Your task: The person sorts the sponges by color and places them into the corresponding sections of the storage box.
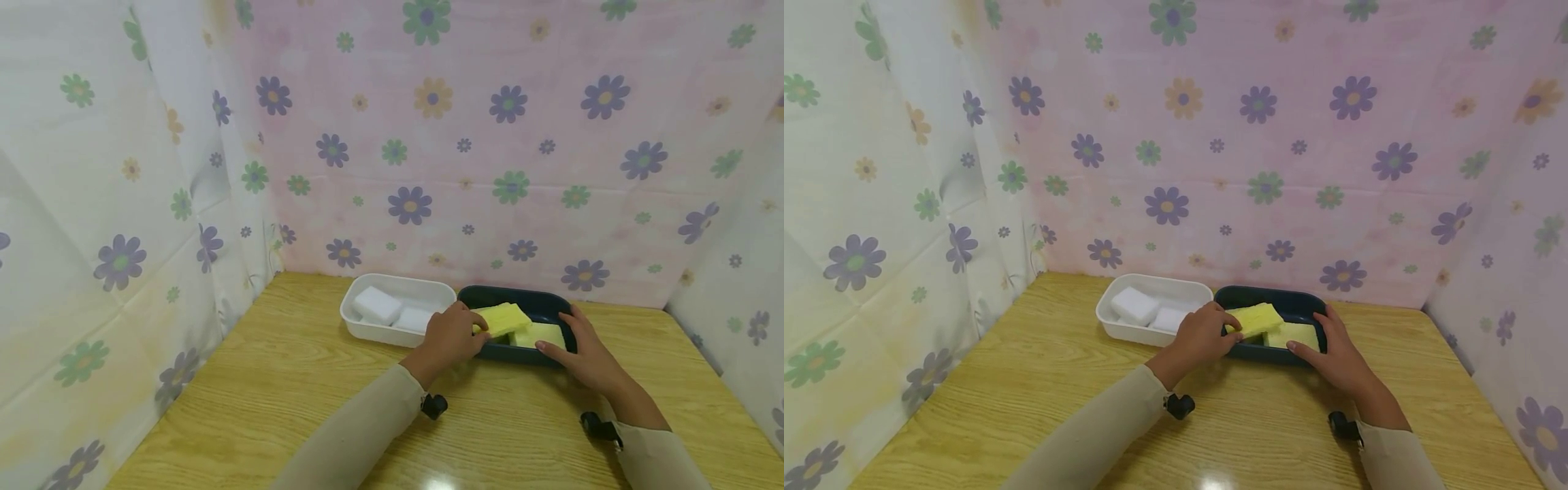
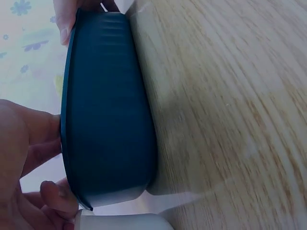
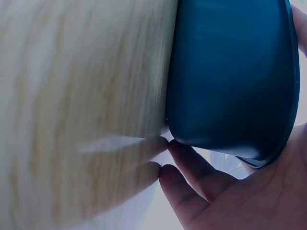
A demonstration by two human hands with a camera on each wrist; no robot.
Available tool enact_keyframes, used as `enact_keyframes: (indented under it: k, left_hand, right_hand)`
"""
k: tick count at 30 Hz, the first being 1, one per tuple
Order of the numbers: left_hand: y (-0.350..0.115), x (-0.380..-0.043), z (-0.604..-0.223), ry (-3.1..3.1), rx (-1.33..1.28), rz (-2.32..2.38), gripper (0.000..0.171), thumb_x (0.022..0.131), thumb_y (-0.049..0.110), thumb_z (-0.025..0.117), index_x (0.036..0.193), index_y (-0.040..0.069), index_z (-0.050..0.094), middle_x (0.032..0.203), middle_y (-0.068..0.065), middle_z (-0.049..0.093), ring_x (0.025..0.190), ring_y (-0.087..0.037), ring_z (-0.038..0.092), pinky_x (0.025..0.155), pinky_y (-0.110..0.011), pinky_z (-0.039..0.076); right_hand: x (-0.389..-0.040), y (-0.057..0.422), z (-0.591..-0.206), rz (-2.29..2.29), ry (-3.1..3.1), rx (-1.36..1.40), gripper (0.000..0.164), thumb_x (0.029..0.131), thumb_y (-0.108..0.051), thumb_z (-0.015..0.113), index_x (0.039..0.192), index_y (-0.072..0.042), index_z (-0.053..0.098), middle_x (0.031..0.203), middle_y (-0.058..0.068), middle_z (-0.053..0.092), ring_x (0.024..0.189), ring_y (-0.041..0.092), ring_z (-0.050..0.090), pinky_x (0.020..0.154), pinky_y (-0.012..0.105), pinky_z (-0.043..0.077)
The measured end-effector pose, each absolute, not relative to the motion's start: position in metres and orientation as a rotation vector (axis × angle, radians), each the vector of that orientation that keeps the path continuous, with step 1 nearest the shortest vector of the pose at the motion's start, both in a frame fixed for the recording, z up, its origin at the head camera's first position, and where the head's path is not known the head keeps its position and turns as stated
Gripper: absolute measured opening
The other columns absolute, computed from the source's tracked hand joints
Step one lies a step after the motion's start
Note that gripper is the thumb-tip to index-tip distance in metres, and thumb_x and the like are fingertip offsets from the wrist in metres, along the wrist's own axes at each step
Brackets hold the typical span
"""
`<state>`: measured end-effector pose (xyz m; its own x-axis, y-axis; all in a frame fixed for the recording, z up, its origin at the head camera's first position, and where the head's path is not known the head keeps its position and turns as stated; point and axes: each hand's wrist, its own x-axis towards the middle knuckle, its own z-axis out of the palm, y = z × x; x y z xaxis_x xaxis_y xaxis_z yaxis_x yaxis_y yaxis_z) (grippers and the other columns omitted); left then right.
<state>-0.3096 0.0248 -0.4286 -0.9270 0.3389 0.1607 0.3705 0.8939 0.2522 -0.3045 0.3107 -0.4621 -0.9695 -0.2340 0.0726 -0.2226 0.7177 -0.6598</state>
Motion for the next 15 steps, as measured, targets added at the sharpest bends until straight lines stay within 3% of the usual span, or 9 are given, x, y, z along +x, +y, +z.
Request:
enact_keyframes:
  k: [8,15]
  left_hand:
    - [0.0294,-0.3115,-0.4322,-2.951,-0.598,-0.298,0.028,0.106,0.041,0.052,0.116,0.04,0.078,0.109,0.017,0.07,0.106,-0.005,0.058,0.077,-0.034,0.046]
    - [0.0204,-0.3123,-0.4312,-2.845,-0.649,-0.362,0.023,0.105,0.04,0.058,0.117,0.035,0.077,0.116,0.011,0.067,0.099,-0.006,0.06,0.073,-0.03,0.044]
  right_hand:
    - [-0.3042,0.313,-0.4624,-1.09,2.905,-0.367,0.101,0.099,-0.056,0.063,0.165,-0.001,0.009,0.172,0.02,-0.017,0.153,0.059,0.0,0.105,0.085,0.017]
    - [-0.3072,0.3147,-0.4612,-1.102,2.905,-0.368,0.101,0.099,-0.055,0.063,0.165,-0.002,0.009,0.172,0.019,-0.018,0.153,0.059,-0.001,0.105,0.086,0.017]
